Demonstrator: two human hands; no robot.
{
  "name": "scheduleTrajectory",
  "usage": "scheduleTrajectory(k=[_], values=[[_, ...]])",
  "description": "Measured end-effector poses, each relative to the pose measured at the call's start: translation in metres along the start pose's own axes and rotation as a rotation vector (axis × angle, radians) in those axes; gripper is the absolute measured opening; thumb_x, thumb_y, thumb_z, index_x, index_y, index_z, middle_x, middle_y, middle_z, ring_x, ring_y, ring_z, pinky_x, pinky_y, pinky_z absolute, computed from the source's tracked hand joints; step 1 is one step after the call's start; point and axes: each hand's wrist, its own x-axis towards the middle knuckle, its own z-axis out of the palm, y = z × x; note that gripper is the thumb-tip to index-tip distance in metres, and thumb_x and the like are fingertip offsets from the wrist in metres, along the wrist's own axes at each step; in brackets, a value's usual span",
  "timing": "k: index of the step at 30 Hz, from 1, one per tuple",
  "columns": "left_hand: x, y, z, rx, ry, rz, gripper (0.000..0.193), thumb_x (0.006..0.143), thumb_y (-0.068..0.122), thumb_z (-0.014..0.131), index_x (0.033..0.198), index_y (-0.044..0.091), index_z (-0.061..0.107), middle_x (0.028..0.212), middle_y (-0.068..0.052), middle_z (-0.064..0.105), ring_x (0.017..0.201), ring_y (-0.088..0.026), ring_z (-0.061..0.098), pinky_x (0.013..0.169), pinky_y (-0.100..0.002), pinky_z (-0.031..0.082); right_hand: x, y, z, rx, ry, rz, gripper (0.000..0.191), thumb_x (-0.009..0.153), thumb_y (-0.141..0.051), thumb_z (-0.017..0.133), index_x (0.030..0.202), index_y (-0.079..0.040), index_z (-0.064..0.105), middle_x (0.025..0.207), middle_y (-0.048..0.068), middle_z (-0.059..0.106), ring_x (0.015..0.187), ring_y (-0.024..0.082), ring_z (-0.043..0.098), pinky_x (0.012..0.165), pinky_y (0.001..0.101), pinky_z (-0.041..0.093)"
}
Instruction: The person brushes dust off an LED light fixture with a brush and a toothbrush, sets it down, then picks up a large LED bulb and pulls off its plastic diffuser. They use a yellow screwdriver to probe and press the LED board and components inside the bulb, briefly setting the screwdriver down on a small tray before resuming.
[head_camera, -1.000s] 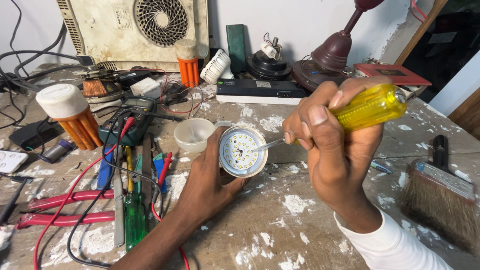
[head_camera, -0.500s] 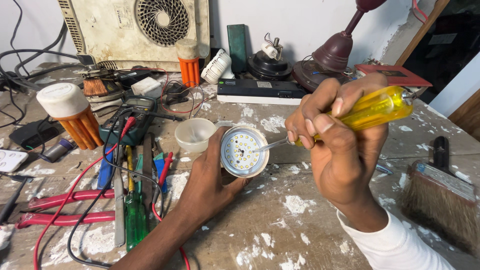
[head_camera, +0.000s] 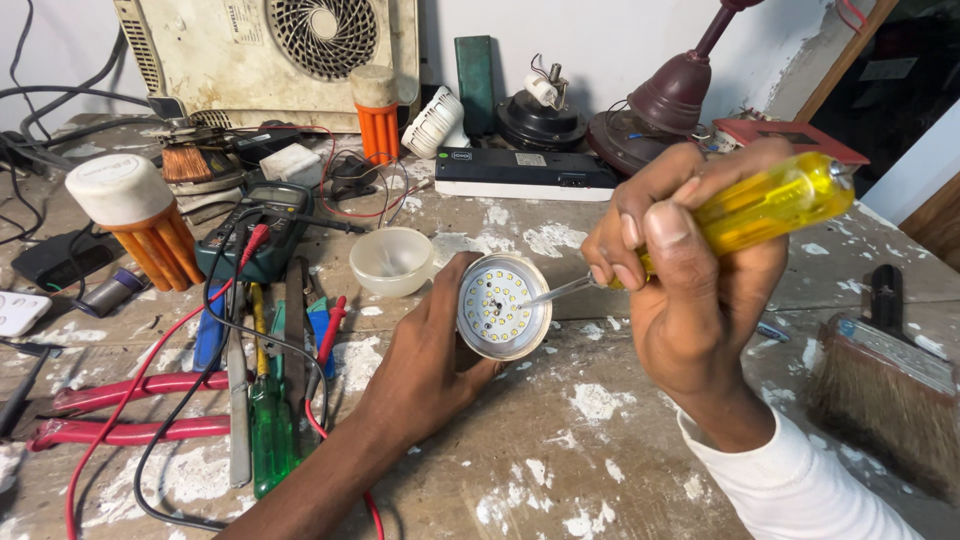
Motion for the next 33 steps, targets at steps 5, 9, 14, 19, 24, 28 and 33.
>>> scheduleTrajectory(k=[5,9,14,19,24,28,33], values=[[0.0,-0.001,0.0,0.007,-0.032,-0.05,0.102,0.074,0.008,0.084,0.153,-0.001,0.02,0.137,-0.029,0.057,0.119,-0.045,0.065,0.098,-0.047,0.055,-0.006,0.001,0.002,-0.026,-0.006,-0.04,0.024,0.118,-0.028,0.057,0.122,-0.015,0.037,0.089,0.009,0.05,0.06,0.009,0.046,0.057,0.0282,0.047],[0.001,0.001,-0.001,-0.004,-0.02,-0.047,0.102,0.073,0.008,0.083,0.153,-0.002,0.02,0.138,-0.031,0.056,0.12,-0.046,0.063,0.098,-0.047,0.055,-0.003,0.006,-0.002,-0.048,-0.03,-0.056,0.026,0.117,-0.028,0.057,0.124,-0.015,0.036,0.097,0.01,0.051,0.065,0.01,0.048,0.06,0.03,0.05],[0.003,0.002,-0.003,0.033,0.032,0.01,0.102,0.072,0.008,0.085,0.15,-0.004,0.021,0.134,-0.034,0.057,0.122,-0.049,0.06,0.102,-0.05,0.052,0.0,0.007,-0.015,-0.023,-0.068,-0.022,0.026,0.123,-0.027,0.058,0.126,-0.013,0.037,0.106,0.009,0.051,0.071,0.013,0.052,0.067,0.0322,0.05],[0.003,0.004,-0.004,0.013,0.002,-0.075,0.102,0.072,0.008,0.084,0.152,-0.001,0.021,0.131,-0.033,0.059,0.121,-0.047,0.062,0.1,-0.049,0.053,-0.001,0.009,-0.02,-0.037,-0.095,-0.017,0.026,0.123,-0.027,0.059,0.125,-0.014,0.037,0.109,0.008,0.051,0.074,0.014,0.055,0.07,0.0335,0.052],[0.003,0.005,-0.005,-0.003,0.009,-0.071,0.102,0.072,0.007,0.084,0.152,0.0,0.021,0.13,-0.032,0.06,0.121,-0.046,0.063,0.1,-0.048,0.054,0.003,0.007,-0.021,-0.029,-0.113,-0.02,0.023,0.123,-0.025,0.058,0.126,-0.013,0.039,0.112,0.008,0.05,0.076,0.016,0.056,0.072,0.0356,0.054],[0.003,0.005,-0.005,0.003,0.022,-0.037,0.102,0.071,0.007,0.085,0.151,-0.001,0.021,0.131,-0.033,0.059,0.122,-0.046,0.062,0.1,-0.048,0.054,0.007,0.003,-0.019,-0.029,-0.134,-0.007,0.022,0.119,-0.022,0.058,0.123,-0.012,0.04,0.113,0.008,0.049,0.077,0.016,0.057,0.071,0.0357,0.054],[0.004,0.005,-0.005,0.002,0.031,-0.045,0.101,0.072,0.007,0.085,0.15,-0.001,0.022,0.131,-0.032,0.06,0.121,-0.045,0.064,0.099,-0.047,0.055,0.012,-0.005,-0.02,0.008,-0.214,0.036,0.023,0.119,-0.02,0.062,0.122,-0.01,0.041,0.118,0.006,0.046,0.089,0.016,0.057,0.082,0.0376,0.057]])
